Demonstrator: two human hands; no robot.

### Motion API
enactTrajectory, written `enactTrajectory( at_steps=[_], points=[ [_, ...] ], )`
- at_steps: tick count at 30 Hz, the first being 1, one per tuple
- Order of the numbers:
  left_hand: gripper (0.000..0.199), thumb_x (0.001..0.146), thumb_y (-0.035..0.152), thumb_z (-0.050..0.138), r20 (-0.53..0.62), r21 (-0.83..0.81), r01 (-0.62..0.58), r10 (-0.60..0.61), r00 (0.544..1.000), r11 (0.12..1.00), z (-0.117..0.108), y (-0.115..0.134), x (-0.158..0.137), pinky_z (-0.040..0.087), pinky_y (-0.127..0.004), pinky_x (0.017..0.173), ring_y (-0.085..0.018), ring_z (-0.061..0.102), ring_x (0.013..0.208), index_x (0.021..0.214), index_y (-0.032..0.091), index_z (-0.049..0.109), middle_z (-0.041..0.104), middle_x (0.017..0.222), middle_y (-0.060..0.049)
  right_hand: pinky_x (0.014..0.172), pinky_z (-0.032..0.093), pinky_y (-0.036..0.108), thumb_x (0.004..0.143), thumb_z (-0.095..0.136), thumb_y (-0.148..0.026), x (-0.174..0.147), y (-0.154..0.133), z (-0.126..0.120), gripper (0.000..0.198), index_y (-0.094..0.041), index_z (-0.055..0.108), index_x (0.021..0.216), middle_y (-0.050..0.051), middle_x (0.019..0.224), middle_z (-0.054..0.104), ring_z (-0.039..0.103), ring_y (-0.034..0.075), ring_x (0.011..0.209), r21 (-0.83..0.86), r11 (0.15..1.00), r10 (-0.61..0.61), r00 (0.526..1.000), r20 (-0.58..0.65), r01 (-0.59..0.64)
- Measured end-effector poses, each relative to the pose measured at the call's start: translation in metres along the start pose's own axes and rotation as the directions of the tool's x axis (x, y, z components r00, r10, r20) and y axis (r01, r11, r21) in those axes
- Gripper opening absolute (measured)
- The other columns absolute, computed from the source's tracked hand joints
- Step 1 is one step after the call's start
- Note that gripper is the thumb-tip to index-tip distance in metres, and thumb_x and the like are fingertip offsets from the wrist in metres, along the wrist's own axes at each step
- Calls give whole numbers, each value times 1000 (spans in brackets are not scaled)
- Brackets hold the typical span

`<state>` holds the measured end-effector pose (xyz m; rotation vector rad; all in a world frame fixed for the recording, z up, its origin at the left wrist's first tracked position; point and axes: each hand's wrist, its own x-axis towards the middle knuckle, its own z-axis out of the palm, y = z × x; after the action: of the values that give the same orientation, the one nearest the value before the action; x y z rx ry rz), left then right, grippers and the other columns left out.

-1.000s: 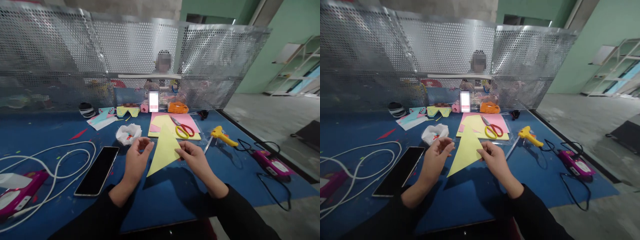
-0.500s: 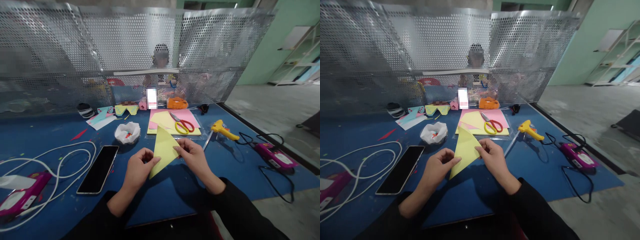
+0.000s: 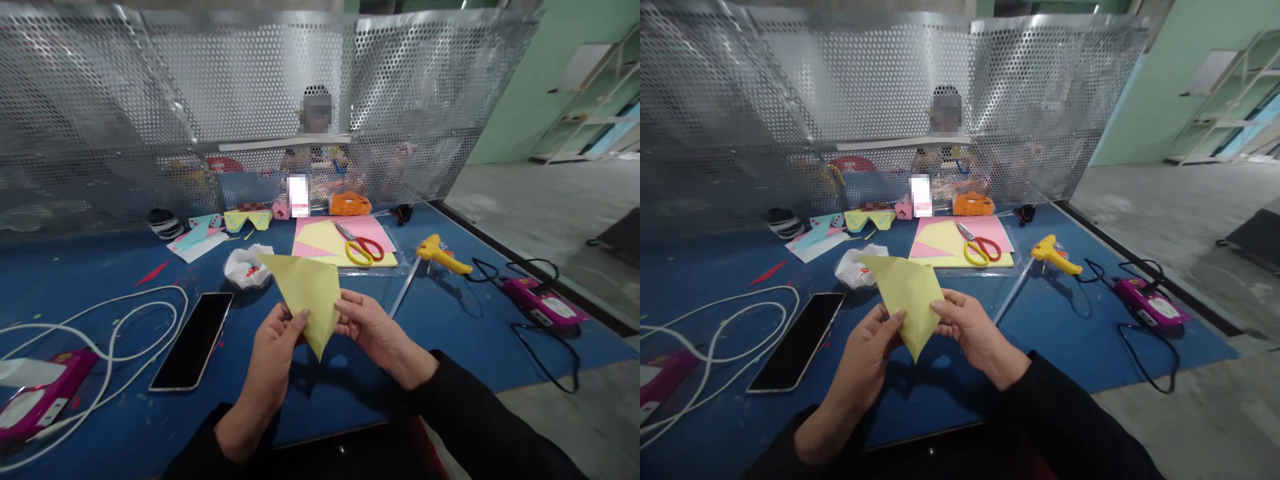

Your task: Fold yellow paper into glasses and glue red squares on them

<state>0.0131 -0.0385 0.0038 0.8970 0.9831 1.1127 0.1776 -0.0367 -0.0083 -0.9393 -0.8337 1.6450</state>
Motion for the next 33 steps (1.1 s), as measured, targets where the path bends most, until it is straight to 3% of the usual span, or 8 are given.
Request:
enactTrajectory(
  at_steps=[5, 12, 14, 16, 18, 22, 28, 33],
  points=[
    [39, 69, 41, 80, -183, 228, 10, 33, 983, 974, -11, -8, -10, 44, -21, 46, -12, 62, 53, 92, 13, 67, 74, 77, -6, 50, 43, 21, 64, 80, -31, -2, 4, -6, 60, -19, 58, 119, 0, 81, 67, 58, 11, 60, -35, 992, -124, 962, -245, 119],
    [35, 78, 47, 67, -46, 526, 162, -163, 986, 835, -36, -9, -21, 33, -21, 36, -12, 52, 37, 92, 15, 64, 65, 58, -2, 52, 46, 28, 70, 69, -31, -14, 27, -26, 99, -19, 17, 154, -8, 70, 51, 51, 12, 54, -512, 857, -299, 867, -398, 61],
    [45, 78, 47, 68, -147, 599, 59, 38, 988, 799, -44, -7, -24, 41, -24, 40, -16, 62, 51, 110, 18, 58, 70, 86, -7, 55, 46, 29, 73, 65, -30, -17, 31, -29, 96, -18, 15, 155, -8, 69, 50, 53, 13, 56, -629, 777, -321, 862, -393, 2],
    [53, 80, 42, 68, -226, 770, -106, 424, 877, 629, -48, -6, -28, 53, -32, 57, -21, 68, 75, 125, 20, 50, 66, 108, -10, 59, 47, 31, 74, 62, -28, -19, 32, -29, 93, -17, 16, 154, -7, 71, 53, 57, 15, 61, -708, 706, -327, 871, -366, -32],
    [46, 87, 30, 62, 36, 908, -299, 657, 753, 293, -47, -6, -30, 55, -41, 84, -26, 65, 102, 131, 23, 50, 63, 119, -11, 63, 47, 33, 75, 59, -26, -21, 31, -26, 89, -17, 19, 154, -5, 72, 55, 59, 17, 64, -759, 649, -332, 880, -340, -49],
    [45, 95, 28, 52, 725, 680, -724, 260, 638, -121, -37, -15, -28, 43, -48, 109, -28, 48, 135, 140, 22, 48, 60, 138, -11, 64, 47, 33, 78, 56, -26, -24, 29, -19, 82, -16, 22, 153, -3, 73, 61, 62, 18, 66, -833, 551, -352, 887, -298, -61],
    [67, 91, 53, 56, 732, 669, -730, -43, 680, -142, -36, -30, -21, 39, -51, 113, -31, 35, 144, 144, 14, 45, 42, 153, -15, 48, 40, 32, 87, 49, -31, -33, 31, -22, 75, -11, 20, 153, 4, 73, 69, 62, 22, 54, -980, 81, -402, 893, -201, -184],
    [65, 92, 50, 56, 725, 681, -728, -71, 685, -77, -40, -29, -20, 35, -49, 115, -29, 32, 145, 146, 18, 43, 37, 156, -14, 76, 53, 48, 87, 58, -24, -42, 20, -29, 83, -12, 13, 156, 22, 114, 67, 67, 36, 97, -936, -324, -656, 746, 114, -141]
  ],
)
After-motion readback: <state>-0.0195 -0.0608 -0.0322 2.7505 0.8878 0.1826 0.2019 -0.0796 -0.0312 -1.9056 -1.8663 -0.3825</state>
